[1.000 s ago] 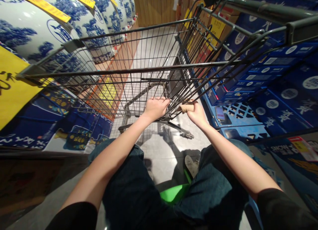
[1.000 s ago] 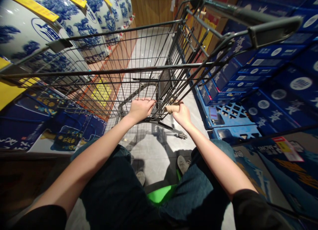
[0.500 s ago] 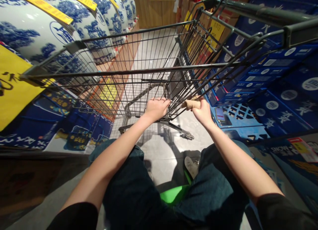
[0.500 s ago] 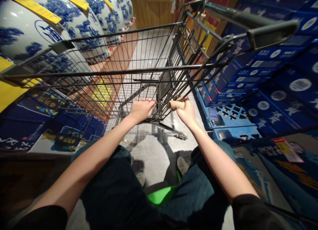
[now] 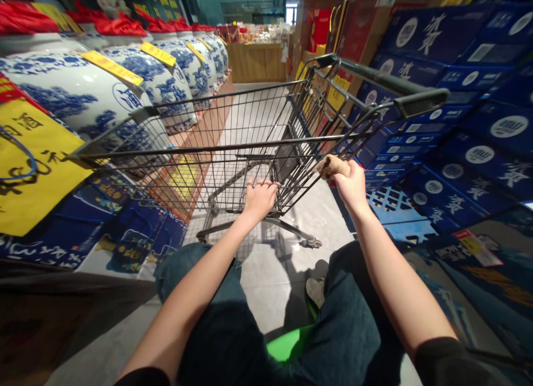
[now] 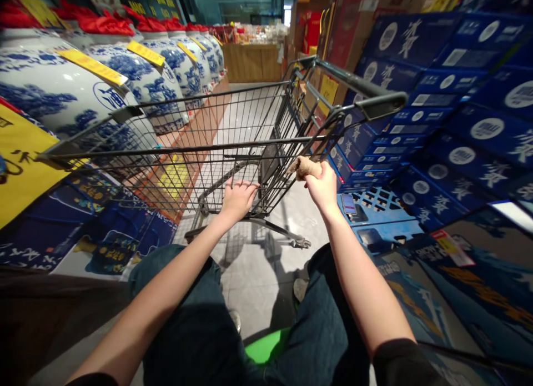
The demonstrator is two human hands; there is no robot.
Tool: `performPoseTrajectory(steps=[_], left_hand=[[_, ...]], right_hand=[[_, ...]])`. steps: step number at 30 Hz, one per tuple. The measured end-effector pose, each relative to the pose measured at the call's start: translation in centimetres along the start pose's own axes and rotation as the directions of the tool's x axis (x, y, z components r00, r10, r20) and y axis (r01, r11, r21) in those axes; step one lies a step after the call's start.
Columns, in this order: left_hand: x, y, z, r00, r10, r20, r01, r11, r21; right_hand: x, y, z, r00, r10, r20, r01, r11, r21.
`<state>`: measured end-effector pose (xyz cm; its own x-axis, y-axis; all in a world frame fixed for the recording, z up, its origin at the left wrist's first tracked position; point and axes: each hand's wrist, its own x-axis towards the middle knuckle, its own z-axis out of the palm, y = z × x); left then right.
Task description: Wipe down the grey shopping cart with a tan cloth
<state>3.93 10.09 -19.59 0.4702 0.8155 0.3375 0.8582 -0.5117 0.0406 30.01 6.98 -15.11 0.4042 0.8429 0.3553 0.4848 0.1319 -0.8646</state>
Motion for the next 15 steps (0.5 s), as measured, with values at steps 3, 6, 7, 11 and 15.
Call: performPoseTrajectory(steps=[3,6,7,11,15], left_hand=[[-1.2,0.9,-0.6,0.999,-0.031,-0.015,0.032,0.999,0.030],[-2.4,1.9,-2.5,1.000,-0.009,0.009,0.008,0.996,0.084],[-2.7,2.1,-3.4,1.000,0.006,0.008,-0.007,0.996,0.087],[-2.6,3.1,-9.0,0.976,0.081,-0.200,-0.079,0.997,0.017],[-0.3,4.3,-13.7,0.866,0.111,-0.487,-0.150,0.988,-0.042]], right_hand=[[-0.9,-1.1,-1.7,0.995,0.101,0.013,-0.099,0.991,-0.089],[-3.2,-2.5,-3.2,0.996,-0.020,-0.092,0.005,0.986,-0.164],[-4.1,-3.0,-3.6,0.988,-0.075,-0.134,0.049,0.981,-0.185],[-6.4,-5.6,-4.3,0.929,-0.311,-0.202,0.252,0.929,-0.271],[-4.7,-9.1,-3.4,0.776,-0.619,-0.123,0.517,0.736,-0.437]])
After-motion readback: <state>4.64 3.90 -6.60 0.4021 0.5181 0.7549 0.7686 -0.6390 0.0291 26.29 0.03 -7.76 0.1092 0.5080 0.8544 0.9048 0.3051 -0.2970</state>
